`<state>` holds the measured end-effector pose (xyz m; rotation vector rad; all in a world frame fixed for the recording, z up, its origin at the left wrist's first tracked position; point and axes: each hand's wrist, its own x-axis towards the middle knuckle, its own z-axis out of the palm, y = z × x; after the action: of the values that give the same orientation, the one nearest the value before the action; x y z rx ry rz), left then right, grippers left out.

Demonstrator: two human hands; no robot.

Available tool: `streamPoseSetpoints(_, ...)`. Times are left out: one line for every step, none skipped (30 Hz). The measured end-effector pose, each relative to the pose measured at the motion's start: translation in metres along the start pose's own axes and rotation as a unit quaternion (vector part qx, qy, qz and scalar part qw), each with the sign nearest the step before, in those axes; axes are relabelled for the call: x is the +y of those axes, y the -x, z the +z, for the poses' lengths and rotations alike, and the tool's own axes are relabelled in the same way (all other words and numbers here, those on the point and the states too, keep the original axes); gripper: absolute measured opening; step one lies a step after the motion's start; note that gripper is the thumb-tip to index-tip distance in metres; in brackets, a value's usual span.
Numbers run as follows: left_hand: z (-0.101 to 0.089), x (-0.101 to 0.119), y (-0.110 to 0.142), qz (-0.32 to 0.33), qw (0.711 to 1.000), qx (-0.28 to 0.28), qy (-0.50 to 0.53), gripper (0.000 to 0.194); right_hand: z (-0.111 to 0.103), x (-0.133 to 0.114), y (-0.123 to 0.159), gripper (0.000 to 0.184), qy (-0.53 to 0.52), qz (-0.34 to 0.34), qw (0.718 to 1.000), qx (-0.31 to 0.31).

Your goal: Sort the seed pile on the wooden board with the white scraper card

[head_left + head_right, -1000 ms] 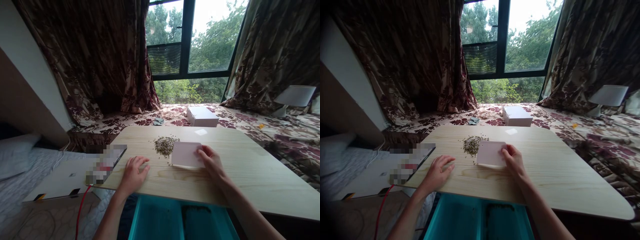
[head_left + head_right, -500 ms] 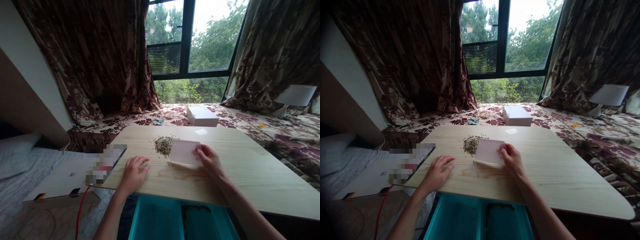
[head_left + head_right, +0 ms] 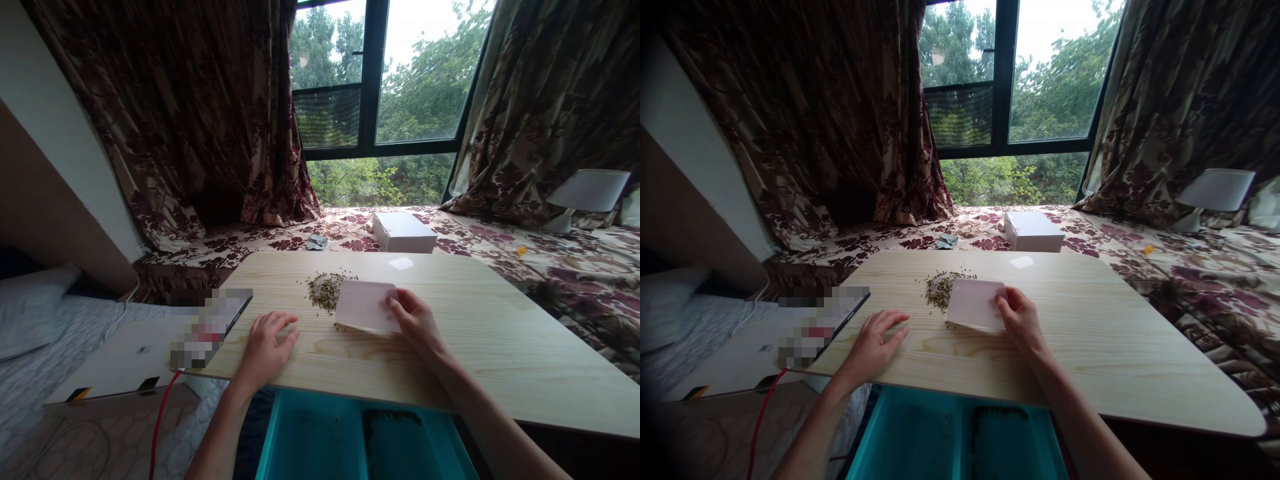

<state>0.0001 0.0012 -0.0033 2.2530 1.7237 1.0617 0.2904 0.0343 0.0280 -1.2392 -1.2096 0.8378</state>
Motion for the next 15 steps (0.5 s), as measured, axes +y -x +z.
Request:
streamPoseSetpoints(0.0, 0.0, 0.0, 0.0, 1.0, 0.0, 0.0, 0.022, 0.0, 0.0, 0.0, 0.031, 0.001, 0.0, 1.0, 0.002)
streamPoseSetpoints(0.0, 0.0, 0.0, 0.0, 1.0, -0.001, -0.001, 0.022, 0.0, 0.0, 0.001, 0.032, 0.002, 0.0, 1.0, 0.004)
streamPoseSetpoints(0.0, 0.001, 0.0, 0.0, 1.0, -0.002, -0.001, 0.023, 0.0, 0.0, 0.001, 0.032, 0.001, 0.0, 1.0, 0.003)
streamPoseSetpoints(-0.001, 0.001, 0.0, -0.001, 1.0, -0.003, 0.0, 0.023, 0.0, 0.0, 0.001, 0.033, 0.0, 0.0, 1.0, -0.002)
streamPoseSetpoints(-0.001, 0.001, 0.0, -0.001, 1.0, -0.003, 0.0, 0.022, 0.0, 0.0, 0.001, 0.033, -0.001, 0.0, 1.0, -0.009)
streamPoseSetpoints(-0.001, 0.002, 0.0, -0.002, 1.0, -0.003, 0.001, 0.022, 0.0, 0.0, 0.001, 0.033, -0.002, 0.0, 1.0, -0.018)
streamPoseSetpoints(-0.001, 0.002, 0.0, -0.002, 1.0, -0.002, 0.002, 0.022, 0.001, 0.0, 0.001, 0.033, -0.004, 0.0, 1.0, -0.026)
streamPoseSetpoints(-0.001, 0.001, 0.0, -0.001, 1.0, -0.001, 0.002, 0.022, 0.002, 0.001, 0.0, 0.033, -0.007, 0.001, 0.999, -0.033)
streamPoseSetpoints(-0.001, 0.001, 0.0, 0.0, 1.0, 0.0, 0.003, 0.022, 0.003, 0.001, -0.001, 0.033, -0.011, 0.002, 0.999, -0.039)
streamPoseSetpoints(0.0, 0.001, 0.0, 0.001, 1.0, 0.0, 0.003, 0.023, 0.004, 0.002, -0.002, 0.032, -0.016, 0.004, 0.999, -0.045)
streamPoseSetpoints(0.0, 0.001, 0.0, 0.001, 1.0, 0.0, 0.002, 0.023, 0.005, 0.002, -0.004, 0.031, -0.02, 0.006, 0.998, -0.052)
streamPoseSetpoints(0.0, 0.0, 0.0, 0.001, 1.0, 0.0, 0.001, 0.023, 0.006, 0.002, -0.005, 0.03, -0.024, 0.008, 0.998, -0.06)
streamPoseSetpoints(0.0, 0.0, 0.0, 0.001, 1.0, 0.0, 0.0, 0.023, 0.007, 0.003, -0.007, 0.029, -0.029, 0.01, 0.997, -0.07)
streamPoseSetpoints(0.0, 0.0, 0.0, 0.0, 1.0, 0.0, 0.0, 0.023, 0.008, 0.003, -0.008, 0.027, -0.034, 0.014, 0.996, -0.081)
streamPoseSetpoints(0.0, 0.0, 0.0, 0.0, 1.0, -0.001, -0.001, 0.023, 0.009, 0.002, -0.01, 0.026, -0.04, 0.019, 0.995, -0.093)
